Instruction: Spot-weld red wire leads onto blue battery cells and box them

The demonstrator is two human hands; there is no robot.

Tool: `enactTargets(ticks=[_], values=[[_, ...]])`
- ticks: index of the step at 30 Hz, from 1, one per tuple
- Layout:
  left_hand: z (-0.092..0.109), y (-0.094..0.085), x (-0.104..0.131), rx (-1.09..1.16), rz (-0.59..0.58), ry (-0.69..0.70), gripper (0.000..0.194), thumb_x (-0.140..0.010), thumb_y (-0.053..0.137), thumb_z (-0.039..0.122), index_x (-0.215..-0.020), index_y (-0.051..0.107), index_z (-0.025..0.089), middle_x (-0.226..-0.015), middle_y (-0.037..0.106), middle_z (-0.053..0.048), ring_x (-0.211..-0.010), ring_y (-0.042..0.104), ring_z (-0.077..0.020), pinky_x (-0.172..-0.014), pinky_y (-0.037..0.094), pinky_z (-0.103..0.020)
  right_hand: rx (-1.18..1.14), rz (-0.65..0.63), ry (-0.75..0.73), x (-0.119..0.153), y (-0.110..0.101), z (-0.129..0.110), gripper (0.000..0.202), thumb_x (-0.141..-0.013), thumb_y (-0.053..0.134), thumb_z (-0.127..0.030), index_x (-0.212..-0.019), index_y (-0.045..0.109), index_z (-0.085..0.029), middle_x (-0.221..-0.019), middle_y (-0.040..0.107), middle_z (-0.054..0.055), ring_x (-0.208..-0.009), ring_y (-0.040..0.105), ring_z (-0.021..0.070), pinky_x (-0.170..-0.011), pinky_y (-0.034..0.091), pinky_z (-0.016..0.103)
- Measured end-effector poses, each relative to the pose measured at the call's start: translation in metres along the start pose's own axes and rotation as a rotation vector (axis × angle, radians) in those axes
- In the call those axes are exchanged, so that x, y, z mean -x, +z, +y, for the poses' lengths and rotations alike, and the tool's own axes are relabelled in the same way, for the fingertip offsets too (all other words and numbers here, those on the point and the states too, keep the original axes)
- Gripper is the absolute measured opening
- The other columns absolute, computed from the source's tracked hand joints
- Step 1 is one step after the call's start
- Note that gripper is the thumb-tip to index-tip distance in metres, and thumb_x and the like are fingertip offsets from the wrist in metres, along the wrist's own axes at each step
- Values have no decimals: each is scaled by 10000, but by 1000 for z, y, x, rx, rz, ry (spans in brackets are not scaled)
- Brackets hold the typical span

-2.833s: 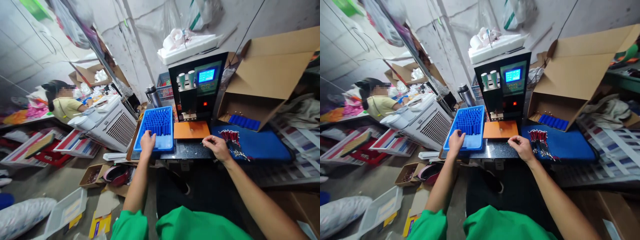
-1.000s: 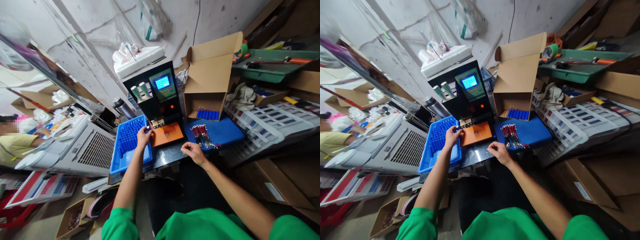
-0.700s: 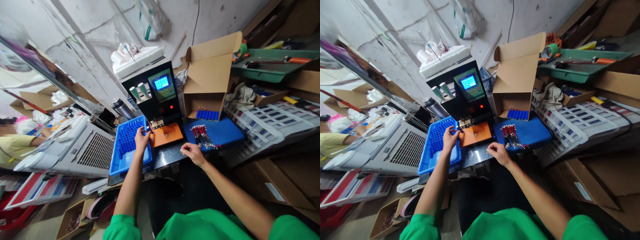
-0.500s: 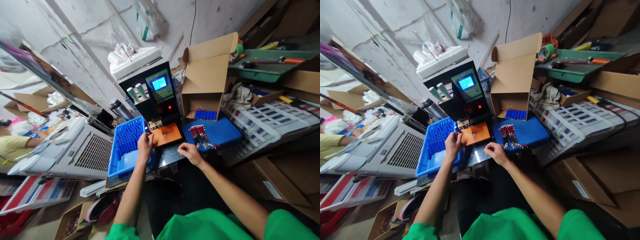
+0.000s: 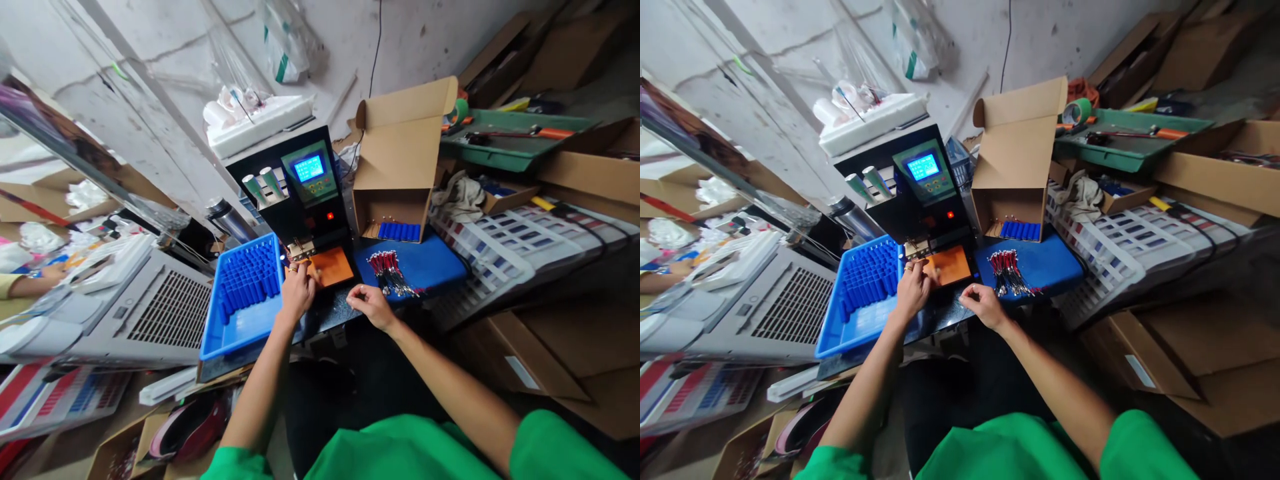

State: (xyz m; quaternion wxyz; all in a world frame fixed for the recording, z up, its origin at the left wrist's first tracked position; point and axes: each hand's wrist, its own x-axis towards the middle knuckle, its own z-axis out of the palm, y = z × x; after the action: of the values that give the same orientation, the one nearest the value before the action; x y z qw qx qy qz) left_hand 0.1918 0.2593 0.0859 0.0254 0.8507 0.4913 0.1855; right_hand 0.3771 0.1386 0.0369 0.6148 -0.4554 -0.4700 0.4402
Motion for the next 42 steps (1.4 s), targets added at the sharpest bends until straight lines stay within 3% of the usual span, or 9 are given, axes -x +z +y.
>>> enactTargets(ticks=[3, 6, 9, 12, 16, 20, 26, 34, 42], values=[[-5, -1, 2, 182, -18, 67, 476, -878, 463, 156, -1353, 493, 141, -1203, 581, -145, -1099, 577, -232, -978, 464, -340, 9, 9, -1, -6, 2, -3, 275, -785, 675, -432, -740, 623, -167, -656, 584, 29, -610, 528, 149, -590, 426, 276], [-10, 5, 0, 418, 10, -70, 481, -877, 554, 266, -1337, 488, 143, -1047, 648, -95, -962, 625, -201, -918, 493, -327, 8, 24, -20, -13, 3, -7, 269, -784, 669, -430, -734, 621, -170, -656, 583, 31, -610, 528, 151, -600, 431, 283], [-9, 12, -3, 619, 40, -239, 445, -809, 674, 407, -1167, 591, 156, -978, 688, -65, -877, 654, -191, -833, 514, -309, -2, 39, -32, -20, 4, -9, 268, -774, 676, -428, -730, 619, -169, -655, 586, 33, -613, 533, 153, -606, 435, 286], [-1, 17, -8, 730, 65, -304, 382, -747, 718, 455, -969, 656, 150, -889, 699, -60, -774, 645, -179, -723, 512, -287, -6, 80, -12, -31, 5, -11, 283, -765, 678, -445, -732, 604, -173, -637, 579, 28, -594, 522, 148, -588, 434, 282], [10, 22, -16, 786, 119, -333, 301, -722, 711, 410, -850, 661, 142, -798, 691, -64, -725, 626, -177, -663, 502, -278, -74, 138, 31, -56, 10, -11, 335, -733, 690, -489, -771, 598, -169, -652, 574, 27, -592, 530, 146, -583, 458, 278], [13, 30, -18, 879, 152, -320, 328, -727, 712, 411, -905, 670, 139, -870, 708, -77, -787, 645, -185, -709, 513, -284, -128, 166, 40, -84, 20, -10, 357, -694, 704, -498, -777, 594, -168, -713, 583, 33, -628, 531, 141, -594, 464, 266], [11, 36, -12, 878, 221, -319, 338, -744, 720, 428, -921, 708, 141, -831, 697, -47, -680, 582, -141, -637, 457, -251, -126, 177, 27, -110, 38, -3, 335, -691, 680, -487, -757, 619, -164, -716, 588, 31, -643, 536, 146, -625, 452, 272], [16, 33, -11, 830, 265, -282, 312, -794, 705, 398, -986, 742, 155, -861, 712, -36, -712, 588, -140, -676, 449, -247, -221, 172, 72, -123, 56, 6, 303, -659, 671, -455, -748, 606, -173, -704, 608, 24, -654, 554, 158, -638, 447, 270], [14, 37, -10, 826, 270, -282, 281, -813, 667, 380, -960, 720, 147, -797, 673, -24, -689, 563, -135, -663, 424, -240, -88, 166, 2, -122, 65, 8, 281, -722, 630, -435, -781, 645, -161, -783, 666, 50, -729, 597, 179, -682, 453, 270]])
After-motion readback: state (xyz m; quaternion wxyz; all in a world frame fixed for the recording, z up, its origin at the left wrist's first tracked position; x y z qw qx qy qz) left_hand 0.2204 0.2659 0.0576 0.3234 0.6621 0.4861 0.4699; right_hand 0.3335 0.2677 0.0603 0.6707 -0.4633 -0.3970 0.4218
